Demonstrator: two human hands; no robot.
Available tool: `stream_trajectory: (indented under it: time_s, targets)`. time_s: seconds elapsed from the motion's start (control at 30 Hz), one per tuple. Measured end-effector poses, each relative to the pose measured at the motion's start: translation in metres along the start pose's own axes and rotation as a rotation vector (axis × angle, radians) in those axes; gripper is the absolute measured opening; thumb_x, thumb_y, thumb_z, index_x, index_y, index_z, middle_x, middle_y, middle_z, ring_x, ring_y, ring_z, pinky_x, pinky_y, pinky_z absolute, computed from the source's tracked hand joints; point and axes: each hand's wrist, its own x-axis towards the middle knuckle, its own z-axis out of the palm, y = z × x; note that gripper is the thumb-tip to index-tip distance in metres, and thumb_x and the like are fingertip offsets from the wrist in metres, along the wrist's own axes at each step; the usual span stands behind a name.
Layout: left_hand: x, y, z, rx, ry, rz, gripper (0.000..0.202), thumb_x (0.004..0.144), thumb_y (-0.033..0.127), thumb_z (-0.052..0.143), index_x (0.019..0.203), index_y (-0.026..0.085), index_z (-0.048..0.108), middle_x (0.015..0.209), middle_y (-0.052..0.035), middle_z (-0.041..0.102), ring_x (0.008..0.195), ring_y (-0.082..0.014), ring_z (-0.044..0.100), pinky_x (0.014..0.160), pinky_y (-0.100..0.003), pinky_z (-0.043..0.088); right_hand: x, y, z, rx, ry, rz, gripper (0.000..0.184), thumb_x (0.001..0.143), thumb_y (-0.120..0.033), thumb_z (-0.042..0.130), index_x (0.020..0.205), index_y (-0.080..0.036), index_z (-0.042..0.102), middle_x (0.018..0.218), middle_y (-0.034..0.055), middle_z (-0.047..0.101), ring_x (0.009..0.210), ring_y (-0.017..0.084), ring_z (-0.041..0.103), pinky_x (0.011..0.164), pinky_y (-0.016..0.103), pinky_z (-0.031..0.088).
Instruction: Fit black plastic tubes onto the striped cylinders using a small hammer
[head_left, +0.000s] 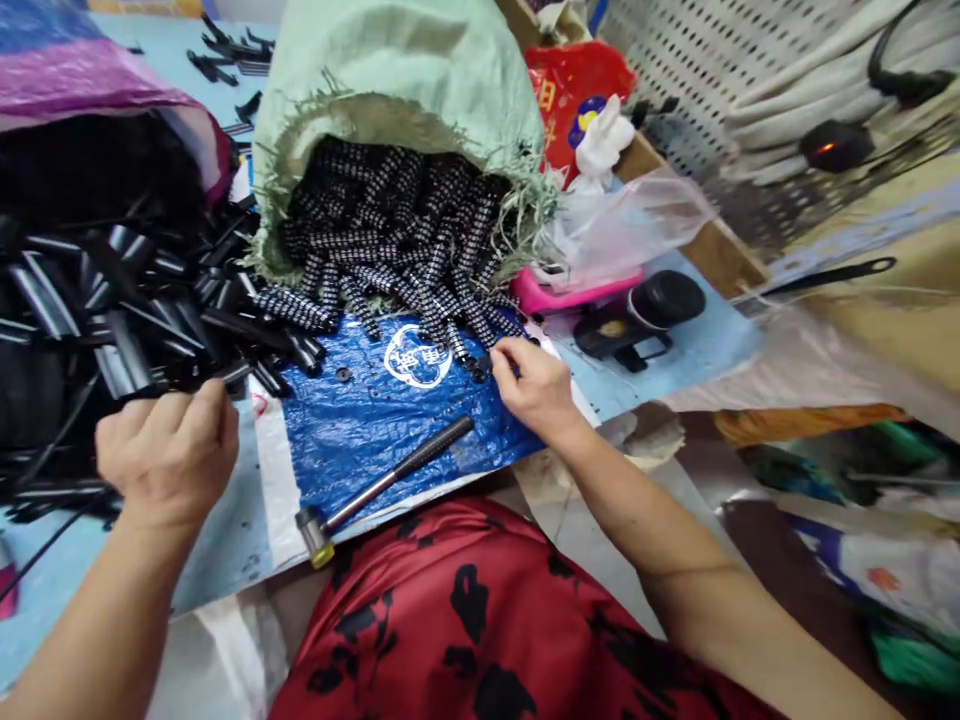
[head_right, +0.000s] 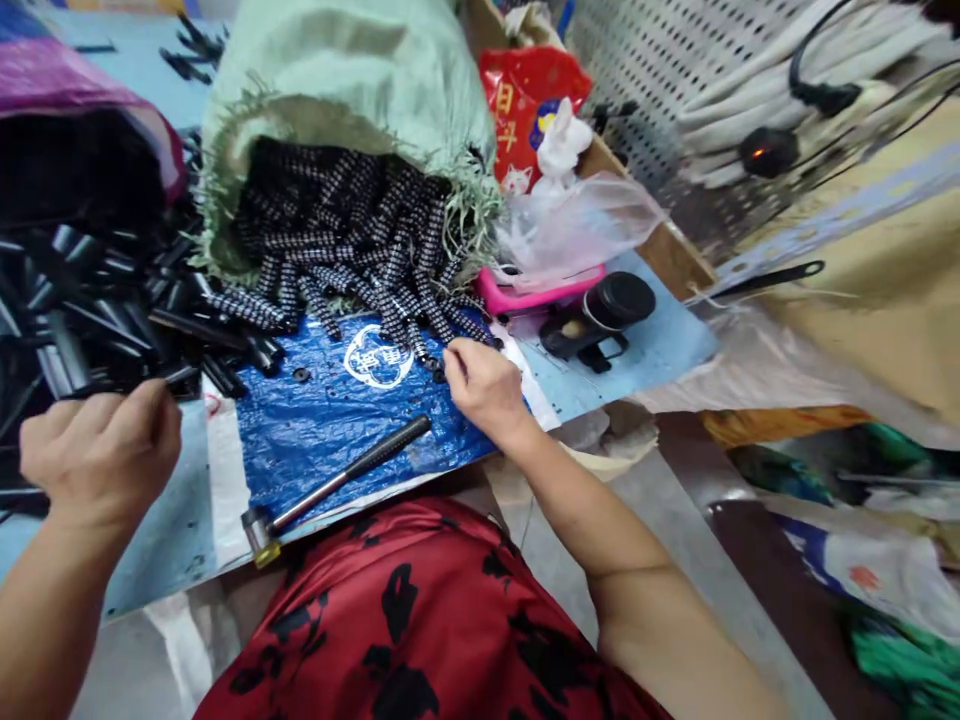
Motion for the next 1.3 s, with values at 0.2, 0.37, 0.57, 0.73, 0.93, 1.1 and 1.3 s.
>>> stream_trajectory:
  time_s: [0.2,0.37,0.57,0.73,0.93,1.1,1.3]
  targets:
    - [-0.05,0.034,-0.007,-0.457,-0.139,-0.269,0.024,0.084,0.041,0.065,0.102,0.027,0.075,0.074,-0.0007,0.069,0.065,-0.019,0.06,0.065,-0.031,0.041,0.034,0.033,0.011,-0.183,-0.23,0.178,0.04,0.097,-0.032,0.062,0.132,-0.012,0.06,0.105,0.0146,0.076,0.092,0.028,0.07,0.082,0.038,0.05]
    - [-0.063,0.042,-0.016,-1.123,-0.128,-0.989,0.035,0.077,0.049,0.08,0.078,0.018,0.063,0.074,-0.0058,0.073,0.059,-0.0193,0.065,0.058,-0.03,0.052,0.016,0.025,0.002,0.529,-0.17,0.251,0.052,0.09,-0.044,0.067,0.133,-0.018,0.054,0.098,0.0069,0.073,0.079,0.02,0.067,0.077,0.035,0.054]
    - [-0.042,0.094,-0.024,-1.579,-0.246,-0.931,0.053,0.066,0.037,0.093,0.106,0.024,0.061,0.062,0.0057,0.061,0.045,-0.0088,0.048,0.043,-0.017,0.036,0.001,-0.05,0.016,1.476,-0.467,0.724,0.057,0.093,-0.073,0.054,0.109,-0.019,0.059,0.085,0.0029,0.065,0.067,0.013,0.06,0.061,0.028,0.053]
    - [-0.042,0.126,-0.026,-1.652,-0.425,-0.79,0.047,0.079,0.045,0.083,0.111,0.025,0.054,0.077,0.0025,0.069,0.048,-0.0093,0.054,0.046,-0.019,0.04,0.007,-0.088,0.024,1.571,-0.491,0.716,0.059,0.088,-0.076,0.063,0.098,-0.018,0.062,0.073,-0.0015,0.057,0.057,0.009,0.051,0.052,0.022,0.043]
    - [-0.053,0.144,-0.023,-1.504,-0.304,-0.788,0.034,0.09,0.048,0.072,0.107,0.02,0.063,0.068,0.0043,0.061,0.047,-0.0067,0.045,0.048,-0.02,0.035,-0.002,-0.108,0.025,1.637,-0.458,0.776,0.058,0.091,-0.077,0.057,0.107,-0.022,0.063,0.062,-0.0066,0.047,0.046,0.007,0.038,0.045,0.021,0.032]
    - [-0.05,0.169,-0.014,-1.272,-0.196,-0.549,0.04,0.073,0.046,0.087,0.1,0.02,0.073,0.088,-0.0022,0.072,0.077,-0.0169,0.065,0.074,-0.029,0.054,-0.006,-0.133,0.03,1.596,-0.395,0.763,0.059,0.095,-0.077,0.046,0.104,-0.021,0.062,0.102,0.008,0.069,0.087,0.018,0.067,0.081,0.033,0.059]
    - [-0.047,0.164,-0.018,-1.242,-0.242,-0.574,0.03,0.079,0.045,0.081,0.093,0.019,0.075,0.081,-0.0007,0.07,0.07,-0.0145,0.058,0.067,-0.026,0.05,-0.013,-0.108,0.031,1.131,-0.386,0.14,0.107,0.079,-0.088,0.062,0.16,-0.022,0.035,0.165,0.0183,0.037,0.155,0.034,0.036,0.118,0.05,0.046]
